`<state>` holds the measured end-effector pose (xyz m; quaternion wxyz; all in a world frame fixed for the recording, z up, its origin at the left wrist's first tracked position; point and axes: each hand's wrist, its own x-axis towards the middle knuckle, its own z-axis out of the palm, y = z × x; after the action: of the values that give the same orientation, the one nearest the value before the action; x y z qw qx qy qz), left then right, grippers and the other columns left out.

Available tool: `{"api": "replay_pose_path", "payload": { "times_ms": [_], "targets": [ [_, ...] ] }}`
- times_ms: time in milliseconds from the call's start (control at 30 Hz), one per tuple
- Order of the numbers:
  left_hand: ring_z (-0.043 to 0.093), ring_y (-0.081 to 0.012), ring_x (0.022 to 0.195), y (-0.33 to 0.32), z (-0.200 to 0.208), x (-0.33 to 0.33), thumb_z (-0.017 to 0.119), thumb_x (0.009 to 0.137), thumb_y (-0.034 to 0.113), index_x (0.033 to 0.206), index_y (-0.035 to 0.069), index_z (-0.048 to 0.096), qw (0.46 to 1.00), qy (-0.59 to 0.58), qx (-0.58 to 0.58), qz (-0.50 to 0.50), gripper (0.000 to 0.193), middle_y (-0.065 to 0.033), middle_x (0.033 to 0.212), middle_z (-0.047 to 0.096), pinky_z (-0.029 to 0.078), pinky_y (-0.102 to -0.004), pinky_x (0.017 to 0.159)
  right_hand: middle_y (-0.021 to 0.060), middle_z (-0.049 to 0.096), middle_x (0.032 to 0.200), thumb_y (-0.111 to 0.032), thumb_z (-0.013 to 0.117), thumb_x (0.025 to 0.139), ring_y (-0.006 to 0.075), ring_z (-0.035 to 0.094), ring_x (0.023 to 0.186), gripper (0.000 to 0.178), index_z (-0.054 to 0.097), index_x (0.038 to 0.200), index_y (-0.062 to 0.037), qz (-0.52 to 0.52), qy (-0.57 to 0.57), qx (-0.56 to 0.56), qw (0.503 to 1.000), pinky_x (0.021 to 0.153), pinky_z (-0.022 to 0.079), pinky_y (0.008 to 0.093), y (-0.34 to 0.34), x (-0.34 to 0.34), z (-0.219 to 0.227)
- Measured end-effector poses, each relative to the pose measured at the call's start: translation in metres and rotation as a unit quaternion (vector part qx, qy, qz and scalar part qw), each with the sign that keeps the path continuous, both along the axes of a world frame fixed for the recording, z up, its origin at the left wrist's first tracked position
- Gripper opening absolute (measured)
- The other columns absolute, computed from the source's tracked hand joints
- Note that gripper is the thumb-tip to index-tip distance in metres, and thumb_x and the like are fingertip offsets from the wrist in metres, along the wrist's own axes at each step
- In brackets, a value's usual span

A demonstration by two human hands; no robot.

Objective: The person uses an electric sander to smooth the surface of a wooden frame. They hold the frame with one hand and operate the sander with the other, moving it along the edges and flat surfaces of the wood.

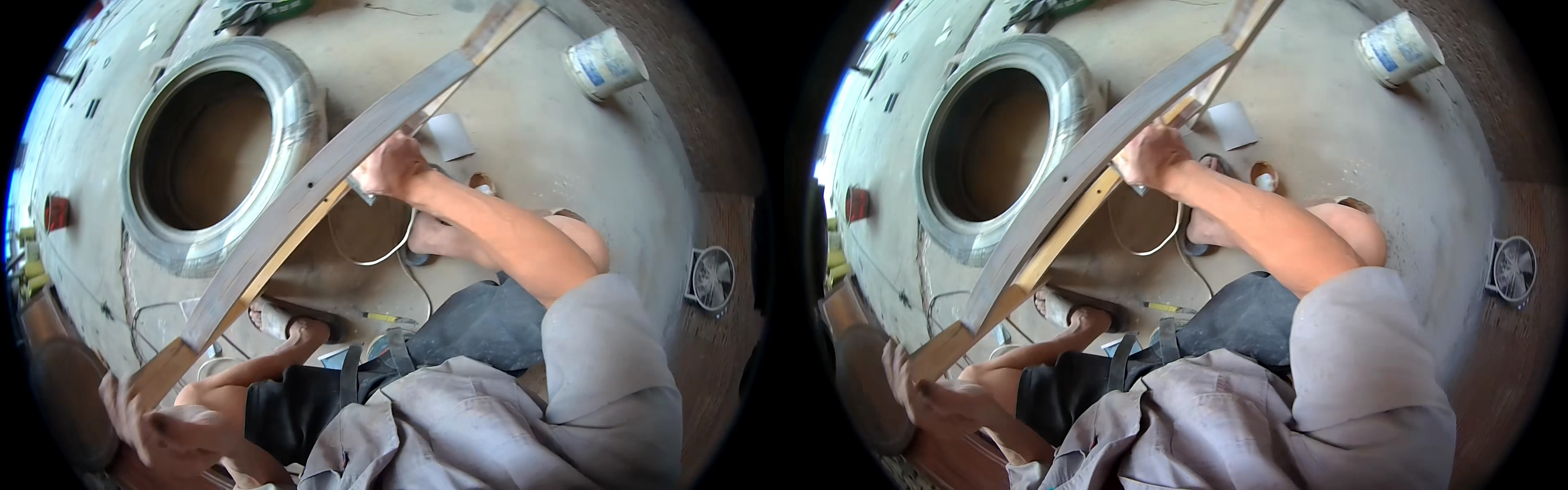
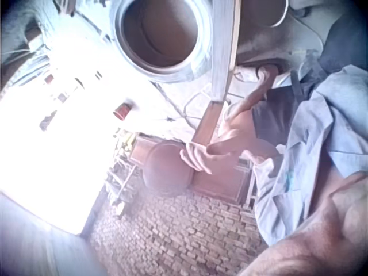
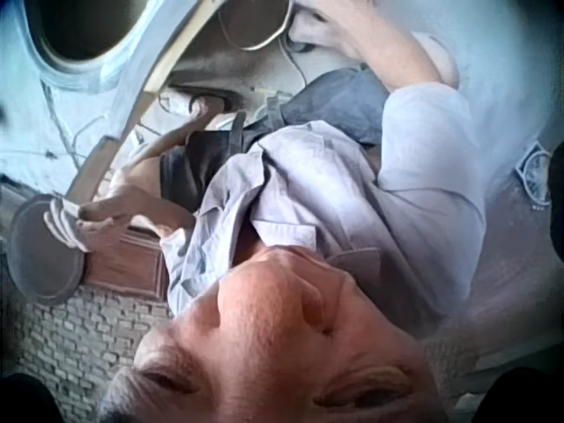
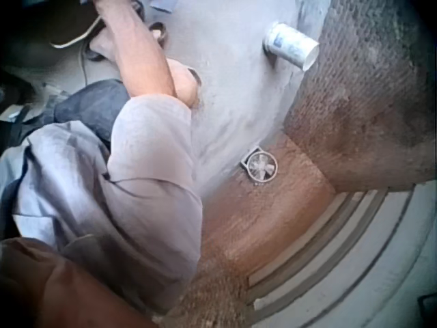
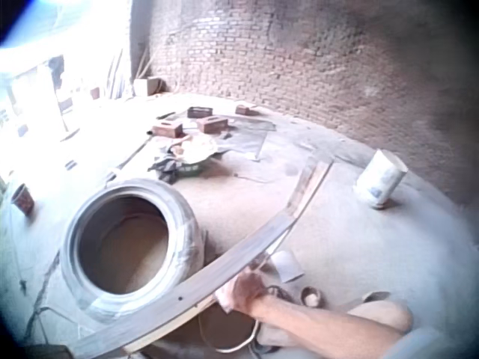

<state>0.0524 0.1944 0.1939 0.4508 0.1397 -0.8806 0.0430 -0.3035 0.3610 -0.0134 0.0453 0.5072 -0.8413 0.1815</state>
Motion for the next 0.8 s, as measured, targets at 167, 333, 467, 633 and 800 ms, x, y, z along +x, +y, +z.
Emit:
{"api": "replay_pose_path", "payload": {
  "times_ms": [167,333,467,633,800],
  "targets": [
    [0.059,-0.0413,0.131,0.022,-0.029,-0.085,0.078,0.09,0.019,0.14,0.001,0.06,0.947,-0.232,0.211,-0.072,0.056,-0.0273,0.137,0.063,0.046,-0.0499,0.113,0.0196,0.075,0.098,-0.034,0.068,0.088,0.0419,0.072,0.093,0.03,0.075,0.101,-0.0072,0.0,-0.054,0.016,0.998,0.078,0.059,0.0547,0.011,-0.034,0.021],
    [0.072,-0.0421,0.077,0.0,-0.057,-0.121,0.081,0.087,0.028,0.108,0.002,0.061,0.873,-0.359,0.315,-0.096,0.04,-0.0224,0.084,0.073,0.056,-0.0475,0.068,0.0208,0.075,0.098,-0.035,0.069,0.087,0.0427,0.072,0.092,0.032,0.075,0.099,-0.006,-0.013,-0.044,-0.002,0.999,0.081,0.058,0.0529,0.026,-0.059,0.034],
    [0.072,-0.0421,0.074,-0.01,-0.059,-0.123,0.081,0.087,0.028,0.11,-0.002,0.061,0.855,-0.384,0.329,-0.114,0.043,-0.024,0.08,0.07,0.056,-0.0462,0.067,0.0219,0.076,0.098,-0.039,0.075,0.083,0.0435,0.073,0.094,0.036,0.076,0.097,-0.0057,-0.062,-0.055,0.08,0.993,0.08,0.061,0.0515,0.028,-0.08,0.021],
    [0.071,-0.0398,0.068,-0.004,-0.065,-0.121,0.084,0.083,0.026,0.105,0.0,0.062,0.878,-0.355,0.303,-0.104,0.041,-0.0219,0.076,0.069,0.056,-0.0439,0.063,0.0198,0.071,0.094,-0.02,0.066,0.086,0.0413,0.071,0.084,0.029,0.062,0.109,-0.0035,-0.023,-0.009,0.029,0.999,0.072,0.058,0.049,0.036,-0.096,0.015],
    [0.073,-0.0384,0.068,-0.003,-0.068,-0.119,0.085,0.082,0.026,0.104,0.001,0.063,0.887,-0.345,0.293,-0.095,0.04,-0.0209,0.078,0.071,0.057,-0.0421,0.062,0.0166,0.063,0.087,-0.023,0.071,0.085,0.037,0.065,0.083,0.029,0.055,0.101,-0.0048,0.012,0.025,-0.012,1.0,0.074,0.054,0.0489,0.03,-0.11,0.016]
  ]
}}
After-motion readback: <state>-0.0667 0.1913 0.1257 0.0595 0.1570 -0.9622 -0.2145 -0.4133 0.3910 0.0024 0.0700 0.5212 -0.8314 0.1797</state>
